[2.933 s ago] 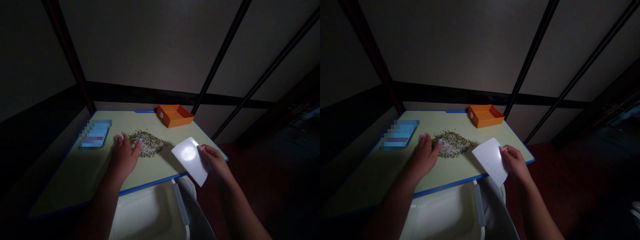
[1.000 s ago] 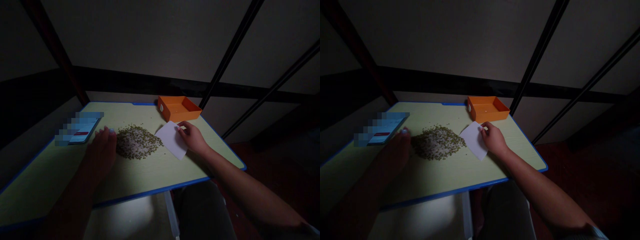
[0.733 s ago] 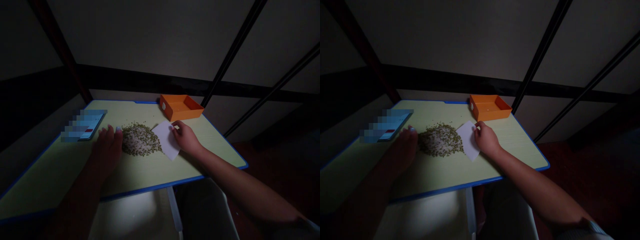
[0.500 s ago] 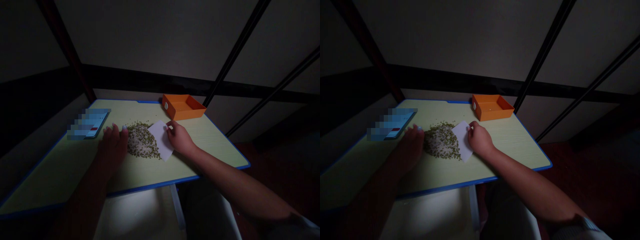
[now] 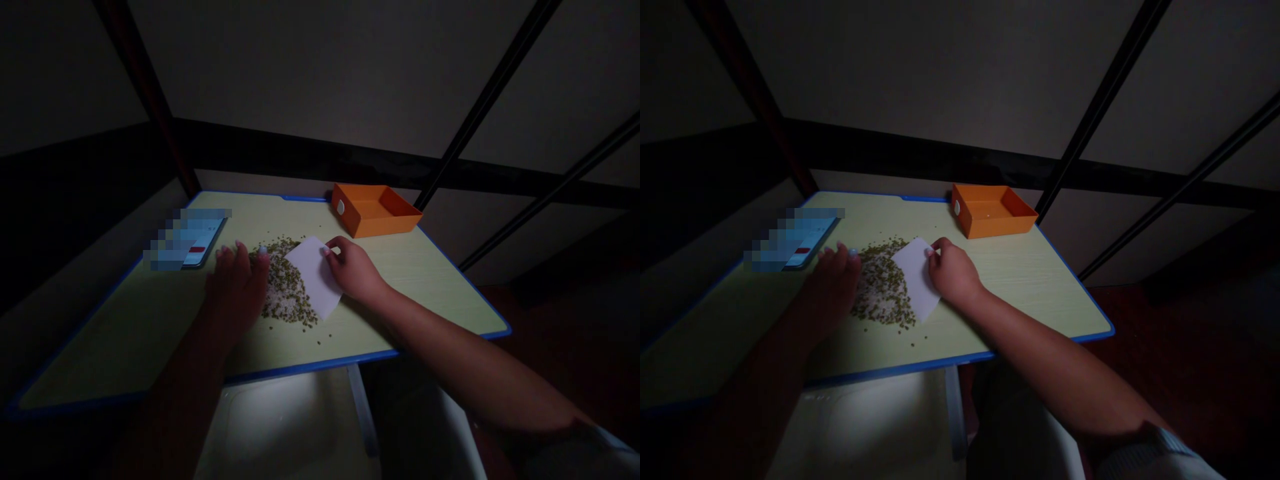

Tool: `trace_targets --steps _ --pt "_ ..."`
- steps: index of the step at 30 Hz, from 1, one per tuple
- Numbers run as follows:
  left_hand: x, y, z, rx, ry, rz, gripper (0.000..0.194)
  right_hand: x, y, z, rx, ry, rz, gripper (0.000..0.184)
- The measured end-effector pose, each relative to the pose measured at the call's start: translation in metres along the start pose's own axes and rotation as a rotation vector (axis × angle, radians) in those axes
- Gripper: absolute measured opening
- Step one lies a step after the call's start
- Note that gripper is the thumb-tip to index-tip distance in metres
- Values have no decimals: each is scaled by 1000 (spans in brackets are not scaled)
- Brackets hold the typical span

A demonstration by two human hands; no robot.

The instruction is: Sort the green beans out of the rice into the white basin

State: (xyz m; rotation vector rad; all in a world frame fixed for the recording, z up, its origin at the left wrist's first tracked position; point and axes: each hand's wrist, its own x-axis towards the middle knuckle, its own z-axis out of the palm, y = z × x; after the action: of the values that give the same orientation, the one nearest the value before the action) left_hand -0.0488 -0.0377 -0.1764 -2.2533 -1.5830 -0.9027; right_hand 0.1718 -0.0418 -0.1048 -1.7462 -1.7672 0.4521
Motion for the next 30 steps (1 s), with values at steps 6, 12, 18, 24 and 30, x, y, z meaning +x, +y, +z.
trace_targets --steps 6,12,18,24,30 --pt "5 -7 -5 -31 -91 -32 48 1 7 -21 -50 51 -27 24" --pt "2 -5 -5 -40 -129 -58 47 -9 13 -43 -35 143 -36 22" --pt "0 -2 -3 -37 -129 -118 57 -39 25 -76 204 327 -33 27" --pt "1 -13 -2 -18 -138 -113 49 -61 47 -89 270 405 99 30" --pt "1 -16 -8 1 -133 -62 48 -57 59 -81 195 253 162 32"
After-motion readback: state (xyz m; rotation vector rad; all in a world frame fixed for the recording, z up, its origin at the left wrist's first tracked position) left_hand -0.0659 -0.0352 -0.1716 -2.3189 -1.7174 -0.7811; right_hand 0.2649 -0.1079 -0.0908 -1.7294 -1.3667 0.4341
